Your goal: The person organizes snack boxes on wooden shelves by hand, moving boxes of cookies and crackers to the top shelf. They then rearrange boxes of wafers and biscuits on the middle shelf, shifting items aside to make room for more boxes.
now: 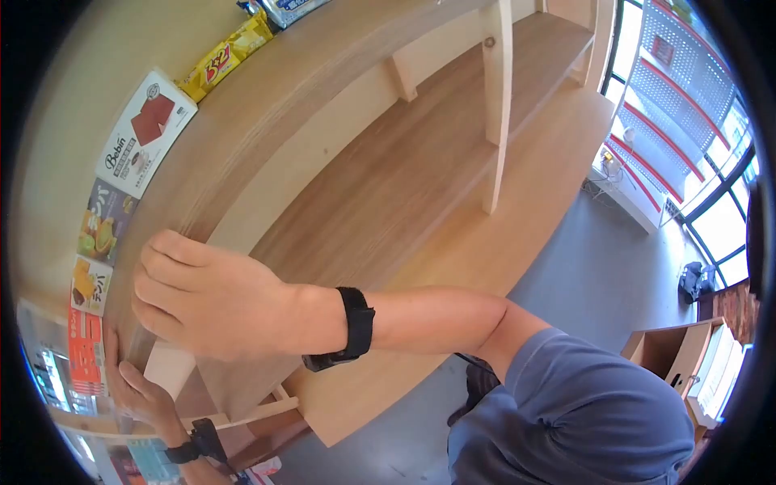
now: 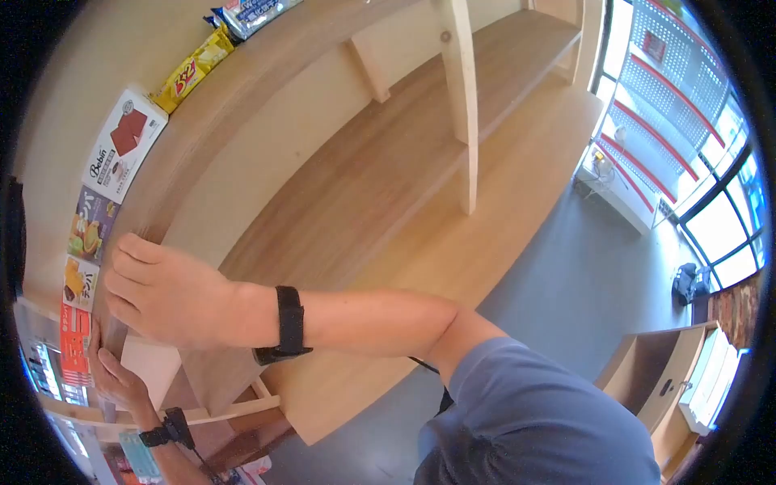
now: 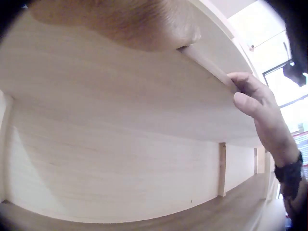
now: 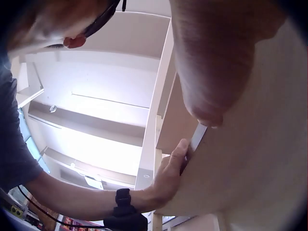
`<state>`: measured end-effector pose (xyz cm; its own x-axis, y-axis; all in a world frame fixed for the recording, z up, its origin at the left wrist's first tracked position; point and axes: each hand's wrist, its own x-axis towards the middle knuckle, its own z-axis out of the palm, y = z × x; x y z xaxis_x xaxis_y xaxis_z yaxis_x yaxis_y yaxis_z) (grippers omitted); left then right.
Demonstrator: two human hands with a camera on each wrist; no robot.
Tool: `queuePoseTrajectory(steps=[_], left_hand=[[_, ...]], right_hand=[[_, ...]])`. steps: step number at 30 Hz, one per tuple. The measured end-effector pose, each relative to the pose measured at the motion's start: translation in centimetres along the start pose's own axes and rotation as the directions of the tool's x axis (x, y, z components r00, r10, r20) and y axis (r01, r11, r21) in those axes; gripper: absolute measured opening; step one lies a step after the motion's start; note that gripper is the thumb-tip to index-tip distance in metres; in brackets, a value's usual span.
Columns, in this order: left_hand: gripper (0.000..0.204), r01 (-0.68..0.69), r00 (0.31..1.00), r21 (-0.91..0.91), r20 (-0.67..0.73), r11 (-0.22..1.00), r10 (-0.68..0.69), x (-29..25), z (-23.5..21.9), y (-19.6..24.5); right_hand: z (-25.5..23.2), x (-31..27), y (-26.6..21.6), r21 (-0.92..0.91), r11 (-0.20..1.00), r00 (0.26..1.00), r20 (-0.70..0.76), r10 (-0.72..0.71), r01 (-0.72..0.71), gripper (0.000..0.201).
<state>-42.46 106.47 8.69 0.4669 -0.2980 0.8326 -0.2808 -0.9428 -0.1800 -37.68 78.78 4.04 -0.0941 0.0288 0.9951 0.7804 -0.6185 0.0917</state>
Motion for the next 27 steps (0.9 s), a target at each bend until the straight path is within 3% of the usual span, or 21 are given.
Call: queuePoseTrajectory(steps=[6, 8, 10, 12, 14, 15, 16, 17, 19, 21, 22, 24, 27], left_hand=[[0.045, -0.02, 0.998, 0.013, -0.057, 1.0, 0.021, -0.3, 0.4, -0.3], [0.043, -0.02, 0.997, 0.029, -0.068, 0.999, 0.022, -0.3, 0.4, -0.4], [0.042, -0.07, 0.993, 0.006, -0.094, 0.998, 0.07, -0.3, 0.5, -0.8], [0.041, -0.081, 0.991, 0.009, -0.104, 0.997, 0.082, -0.2, 0.5, -0.8], [0.04, -0.091, 0.99, 0.015, -0.109, 0.996, 0.092, -0.2, 0.5, -0.7], [0.04, -0.1, 0.988, 0.019, -0.12, 0.995, 0.102, -0.2, 0.6, -0.7], [0.039, -0.111, 0.985, 0.024, -0.131, 0.993, 0.113, -0.2, 0.7, -0.8], [0.039, -0.103, 0.986, 0.022, -0.129, 0.994, 0.105, -0.1, 0.7, -0.9], [0.038, -0.104, 0.984, 0.041, -0.141, 0.994, 0.108, -0.3, 0.8, -1.0], [0.038, -0.081, 0.985, 0.007, -0.15, 0.997, 0.081, -0.4, 1.2, -1.2], [0.038, -0.06, 0.986, -0.019, -0.158, 0.998, 0.056, -0.5, 1.4, -1.2], [0.038, -0.071, 0.986, -0.022, -0.151, 0.997, 0.067, -0.4, 1.3, -1.3], [0.039, -0.079, 0.987, -0.027, -0.142, 0.997, 0.074, -0.5, 1.3, -1.5]], right_hand=[[-1.7, -0.4, 0.4, 0.017, 0.999, 0.999, 0.014, -0.032, 0.031, 0.032], [-3.5, -1.7, 0.8, 0.088, 0.996, 1.0, -0.009, -0.02, 0.021, 0.034], [-6.4, -4.8, 1.9, 0.213, 0.975, 0.996, 0.066, 0.057, -0.07, 0.035], [-9.8, -9.1, 4.6, 0.109, 0.98, 0.975, 0.17, 0.145, -0.165, 0.032], [-14.0, -12.9, 7.6, -0.123, 0.935, 0.918, 0.183, 0.351, -0.333, 0.023], [-16.1, -15.6, 10.3, -0.222, 0.873, 0.879, 0.108, 0.465, -0.435, 0.019], [-18.2, -17.4, 12.4, -0.094, 0.644, 0.648, -0.034, 0.76, -0.76, 0.01], [-20.9, -16.3, 13.2, 0.046, 0.251, 0.242, -0.14, 0.96, -0.967, 0.013], [-26.2, -20.7, 20.2, 0.081, 0.338, 0.273, -0.428, 0.861, -0.938, 0.027], [-30.1, -21.6, 23.4, 0.165, 0.193, 0.097, -0.463, 0.881, -0.967, 0.032], [-31.3, -21.6, 24.4, 0.159, 0.19, 0.096, -0.466, 0.88, -0.969, 0.032], [-32.6, -21.2, 25.6, 0.201, 0.047, -0.026, -0.349, 0.937, -0.979, 0.035], [-32.5, -20.2, 26.3, 0.259, 0.111, 0.034, -0.283, 0.959, -0.959, 0.034]])
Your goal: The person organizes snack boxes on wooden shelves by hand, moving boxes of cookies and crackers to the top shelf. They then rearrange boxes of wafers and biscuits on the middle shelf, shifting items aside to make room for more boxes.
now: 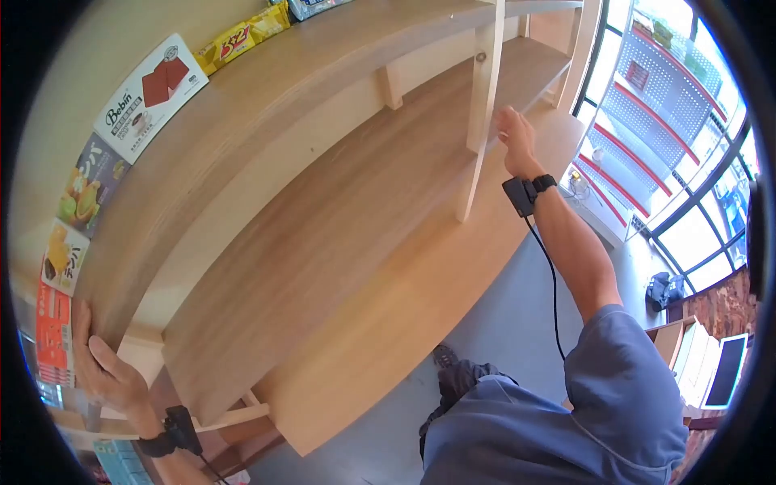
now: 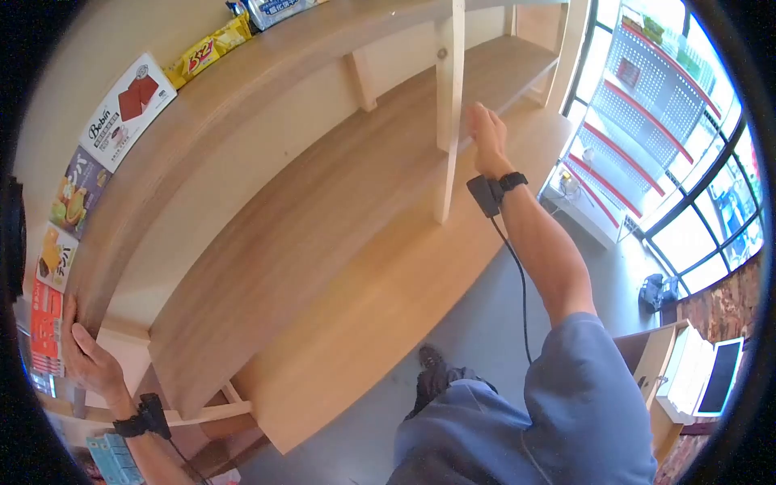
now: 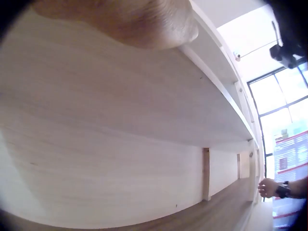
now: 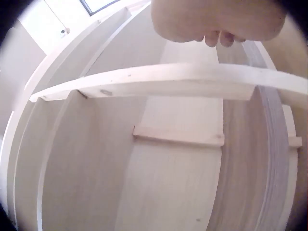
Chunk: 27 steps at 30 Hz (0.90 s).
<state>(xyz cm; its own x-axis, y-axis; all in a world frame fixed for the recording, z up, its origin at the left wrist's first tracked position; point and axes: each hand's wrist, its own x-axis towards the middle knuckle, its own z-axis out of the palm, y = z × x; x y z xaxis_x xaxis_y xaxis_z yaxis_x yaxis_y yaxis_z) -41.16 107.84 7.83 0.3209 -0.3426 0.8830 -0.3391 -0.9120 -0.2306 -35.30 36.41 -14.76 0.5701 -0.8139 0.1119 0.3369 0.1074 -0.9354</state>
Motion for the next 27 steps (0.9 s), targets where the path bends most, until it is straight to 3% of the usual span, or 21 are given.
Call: queuePoseTrajectory(steps=[4, 15, 19, 21, 24, 26, 27], left_hand=[[0.04, 0.0, 1.0, 0.028, 0.015, 1.0, -0.001, 0.2, -0.3, 0.4], [0.043, -0.003, 1.0, -0.006, 0.003, 1.0, 0.003, 0.2, 0.0, 0.3], [0.043, 0.014, 1.0, 0.004, 0.003, 1.0, -0.015, 0.1, 0.0, 0.3], [0.043, 0.011, 1.0, 0.019, 0.01, 1.0, -0.011, 0.2, -0.2, 0.5], [0.043, 0.009, 1.0, 0.024, 0.017, 1.0, -0.01, 0.3, -0.2, 0.6], [0.042, 0.014, 0.999, 0.026, 0.031, 1.0, -0.015, 0.3, -0.1, 0.3], [0.042, -0.001, 1.0, 0.005, 0.014, 1.0, 0.001, 0.3, 0.0, 0.0]], right_hand=[[1.6, 0.5, 0.1, 0.012, 1.0, 0.995, 0.102, 0.007, -0.009, 0.035], [1.1, 0.7, 2.8, -0.056, 0.993, 0.993, 0.054, -0.103, 0.106, 0.037], [0.1, -1.0, 4.1, -0.085, 0.993, 0.997, 0.005, -0.081, 0.082, 0.036], [-1.2, -2.3, 5.8, -0.095, 0.995, 0.995, -0.099, -0.032, 0.022, 0.034], [-4.2, -5.3, 9.7, -0.173, 0.985, 0.989, -0.14, -0.048, 0.023, 0.03], [-8.5, -6.4, 14.9, -0.271, 0.963, 0.984, -0.168, -0.051, 0.004, 0.028], [-12.7, -6.0, 19.8, -0.442, 0.897, 0.977, -0.184, -0.112, 0.019, 0.026]])
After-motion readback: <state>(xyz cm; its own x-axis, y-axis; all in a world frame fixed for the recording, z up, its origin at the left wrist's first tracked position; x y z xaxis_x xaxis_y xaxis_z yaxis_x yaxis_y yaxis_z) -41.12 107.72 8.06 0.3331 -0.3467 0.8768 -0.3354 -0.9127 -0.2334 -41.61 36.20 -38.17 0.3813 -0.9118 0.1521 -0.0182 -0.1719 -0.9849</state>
